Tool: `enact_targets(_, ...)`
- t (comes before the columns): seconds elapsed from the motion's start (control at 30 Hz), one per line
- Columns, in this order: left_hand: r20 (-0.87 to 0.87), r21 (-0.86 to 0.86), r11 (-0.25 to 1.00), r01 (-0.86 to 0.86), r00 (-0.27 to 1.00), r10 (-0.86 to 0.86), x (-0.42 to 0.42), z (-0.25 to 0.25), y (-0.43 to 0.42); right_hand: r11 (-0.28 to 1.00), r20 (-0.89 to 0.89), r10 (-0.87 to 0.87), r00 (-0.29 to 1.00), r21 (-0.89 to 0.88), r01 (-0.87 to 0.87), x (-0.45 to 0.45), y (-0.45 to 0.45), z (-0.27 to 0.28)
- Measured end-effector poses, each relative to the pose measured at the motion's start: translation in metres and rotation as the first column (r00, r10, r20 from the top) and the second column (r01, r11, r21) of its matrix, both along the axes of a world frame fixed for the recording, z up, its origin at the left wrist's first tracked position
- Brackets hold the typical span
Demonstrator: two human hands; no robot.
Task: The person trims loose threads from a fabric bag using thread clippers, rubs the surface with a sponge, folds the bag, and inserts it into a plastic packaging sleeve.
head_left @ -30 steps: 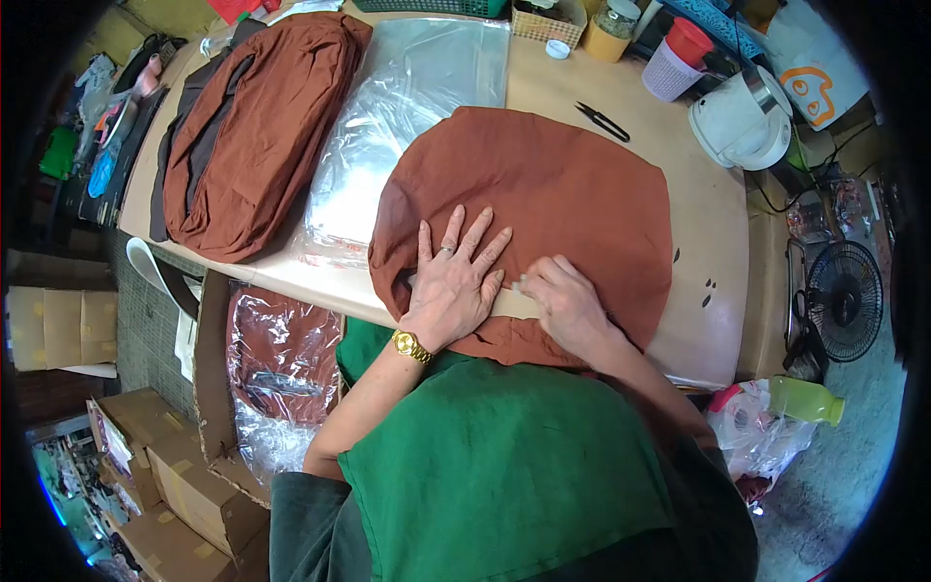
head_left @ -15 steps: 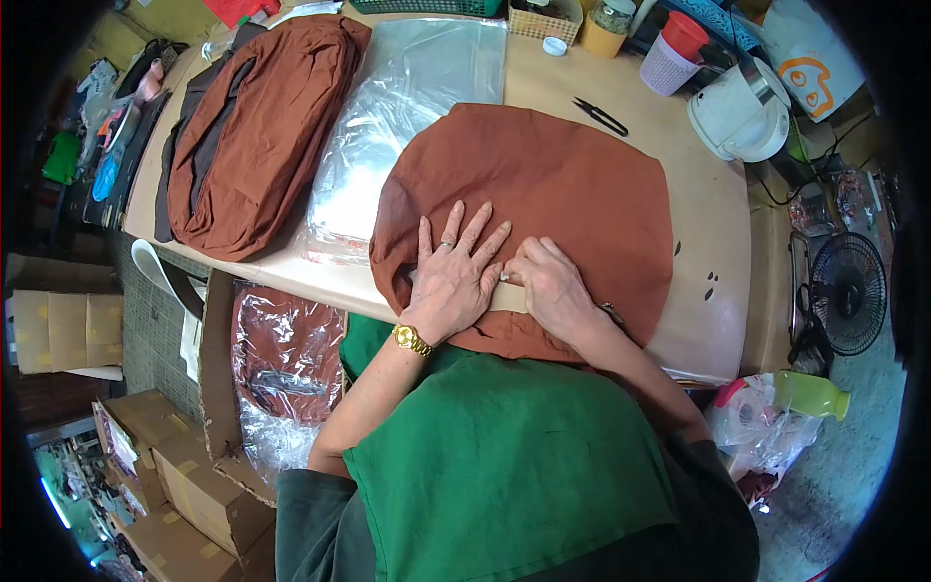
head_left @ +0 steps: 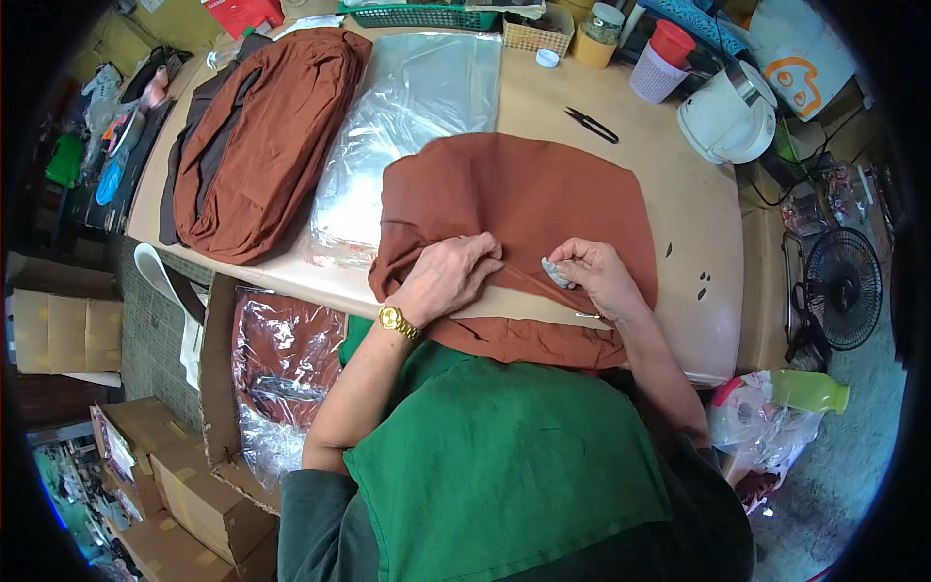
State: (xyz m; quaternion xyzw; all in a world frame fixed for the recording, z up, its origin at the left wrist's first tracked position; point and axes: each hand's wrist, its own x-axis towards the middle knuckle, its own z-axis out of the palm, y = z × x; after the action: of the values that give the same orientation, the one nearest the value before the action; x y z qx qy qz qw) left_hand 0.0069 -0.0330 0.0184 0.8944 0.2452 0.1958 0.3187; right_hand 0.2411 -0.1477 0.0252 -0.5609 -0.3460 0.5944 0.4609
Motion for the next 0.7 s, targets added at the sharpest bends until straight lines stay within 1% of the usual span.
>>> enact_targets(0.03, 0.025, -0.040, 0.999, -0.001, 1.000, 0.002, 0.004, 0.003, 0.002, 1.000, 0.003, 0.001, 1.000, 0.000, -0.001, -0.002, 0.000, 0.002)
enact_targets(0.07, -0.074, -0.062, 0.998, 0.018, 0.997, -0.022, 0.006, 0.007, 0.003, 0.989, 0.218, 0.015, 0.976, 0.139, -0.047, -0.008, 0.002, 0.003)
enact_targets(0.1, -0.073, -0.063, 0.998, 0.014, 0.997, -0.018, 0.008, 0.005, 0.007, 0.957, 0.420, -0.002, 0.908, 0.263, -0.120, -0.015, 0.005, 0.006)
enact_targets(0.13, -0.096, -0.045, 0.999, 0.031, 0.995, -0.035, 0.010, 0.002, 0.010, 0.957, 0.420, 0.001, 0.908, 0.262, -0.122, -0.024, 0.010, 0.008)
enact_targets(0.17, -0.120, -0.028, 0.998, 0.049, 0.991, -0.052, 0.012, -0.001, 0.013, 0.868, 0.668, -0.014, 0.744, 0.378, -0.322, -0.034, 0.014, 0.009)
enact_targets(0.2, -0.167, -0.062, 0.997, 0.035, 0.985, -0.045, 0.013, 0.002, 0.014, 0.740, 0.848, -0.094, 0.522, 0.410, -0.533, -0.039, 0.015, 0.010)
enact_targets(0.23, -0.167, -0.063, 0.997, 0.035, 0.985, -0.045, 0.014, 0.004, 0.014, 0.740, 0.848, -0.093, 0.522, 0.410, -0.533, -0.039, 0.014, 0.007)
enact_targets(0.3, -0.177, -0.122, 0.992, 0.029, 0.983, -0.050, 0.012, 0.008, 0.014, 0.714, 0.915, -0.092, 0.392, 0.335, -0.615, -0.039, 0.011, 0.000)
enact_targets(0.33, -0.178, -0.121, 0.992, 0.025, 0.983, -0.046, 0.011, 0.006, 0.014, 0.686, 0.918, -0.120, 0.379, 0.352, -0.636, -0.036, 0.006, 0.004)
enact_targets(0.37, -0.154, -0.105, 0.994, 0.029, 0.987, -0.045, 0.011, 0.003, 0.014, 0.686, 0.917, -0.119, 0.380, 0.353, -0.636, -0.034, 0.001, 0.004)
enact_targets(0.43, -0.122, -0.093, 0.995, 0.028, 0.992, -0.040, 0.013, 0.002, 0.014, 0.711, 0.949, -0.015, 0.316, 0.232, -0.664, -0.029, -0.004, 0.004)
enact_targets(0.47, -0.147, -0.086, 0.996, 0.026, 0.988, -0.039, 0.013, 0.003, 0.014, 0.712, 0.949, -0.012, 0.314, 0.229, -0.664, -0.032, -0.001, 0.002)
enact_targets(0.53, -0.170, -0.077, 0.997, 0.024, 0.985, -0.037, 0.014, 0.002, 0.015, 0.684, 0.938, -0.105, 0.332, 0.310, -0.660, -0.045, 0.013, -0.003)
enact_targets(0.63, -0.193, -0.067, 0.998, 0.014, 0.981, -0.026, 0.013, 0.002, 0.018, 0.703, 0.929, -0.142, 0.340, 0.337, -0.627, -0.052, 0.018, -0.008)
enact_targets(0.7, -0.205, -0.084, 0.996, 0.026, 0.978, -0.043, 0.013, 0.004, 0.018, 0.714, 0.924, -0.129, 0.359, 0.338, -0.613, -0.045, 0.008, -0.002)
